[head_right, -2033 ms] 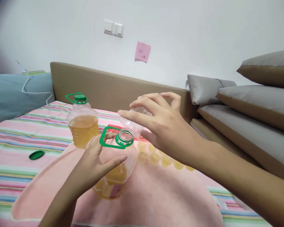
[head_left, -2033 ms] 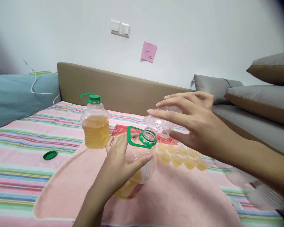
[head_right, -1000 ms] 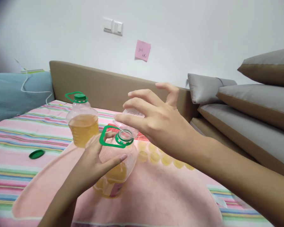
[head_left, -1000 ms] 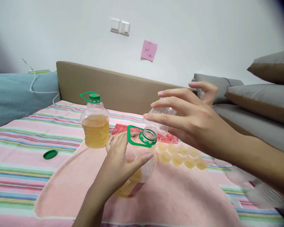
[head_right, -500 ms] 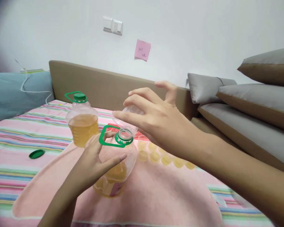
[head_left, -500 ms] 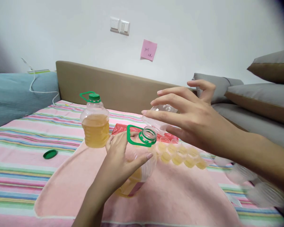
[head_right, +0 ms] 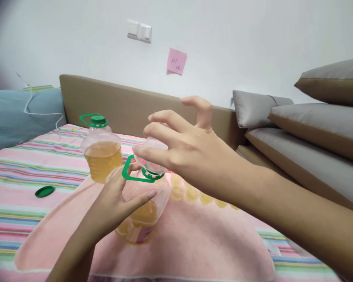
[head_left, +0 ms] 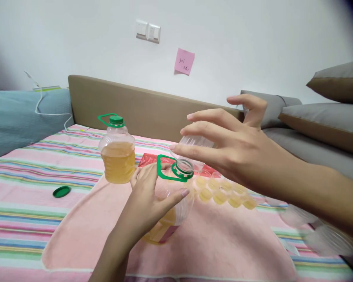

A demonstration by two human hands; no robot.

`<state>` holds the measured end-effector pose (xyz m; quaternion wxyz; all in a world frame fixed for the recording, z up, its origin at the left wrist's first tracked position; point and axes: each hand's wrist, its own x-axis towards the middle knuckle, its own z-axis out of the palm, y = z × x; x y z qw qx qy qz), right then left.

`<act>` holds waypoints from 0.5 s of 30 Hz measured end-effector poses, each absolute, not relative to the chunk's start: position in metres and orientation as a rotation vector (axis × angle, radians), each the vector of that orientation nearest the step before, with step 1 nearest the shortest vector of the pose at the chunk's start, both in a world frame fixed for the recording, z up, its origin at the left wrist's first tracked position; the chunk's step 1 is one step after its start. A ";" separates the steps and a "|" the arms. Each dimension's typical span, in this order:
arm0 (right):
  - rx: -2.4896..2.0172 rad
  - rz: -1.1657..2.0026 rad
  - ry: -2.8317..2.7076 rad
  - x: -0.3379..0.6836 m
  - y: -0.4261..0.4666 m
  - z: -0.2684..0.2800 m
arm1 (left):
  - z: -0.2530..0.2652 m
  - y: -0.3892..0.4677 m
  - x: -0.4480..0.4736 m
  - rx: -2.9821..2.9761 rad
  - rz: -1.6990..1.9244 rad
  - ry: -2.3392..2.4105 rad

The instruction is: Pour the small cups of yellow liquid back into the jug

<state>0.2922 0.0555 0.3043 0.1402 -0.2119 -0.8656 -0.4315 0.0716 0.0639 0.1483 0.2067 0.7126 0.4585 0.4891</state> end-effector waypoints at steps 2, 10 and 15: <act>-0.617 -1.267 -2.513 0.291 0.054 0.305 | 0.149 0.064 0.072 1.987 1.352 1.272; -0.655 -1.203 -2.554 0.286 0.050 0.306 | 0.151 0.065 0.073 1.990 1.336 1.267; -0.658 -1.174 -2.572 0.288 0.055 0.309 | 0.149 0.065 0.072 1.984 1.351 1.271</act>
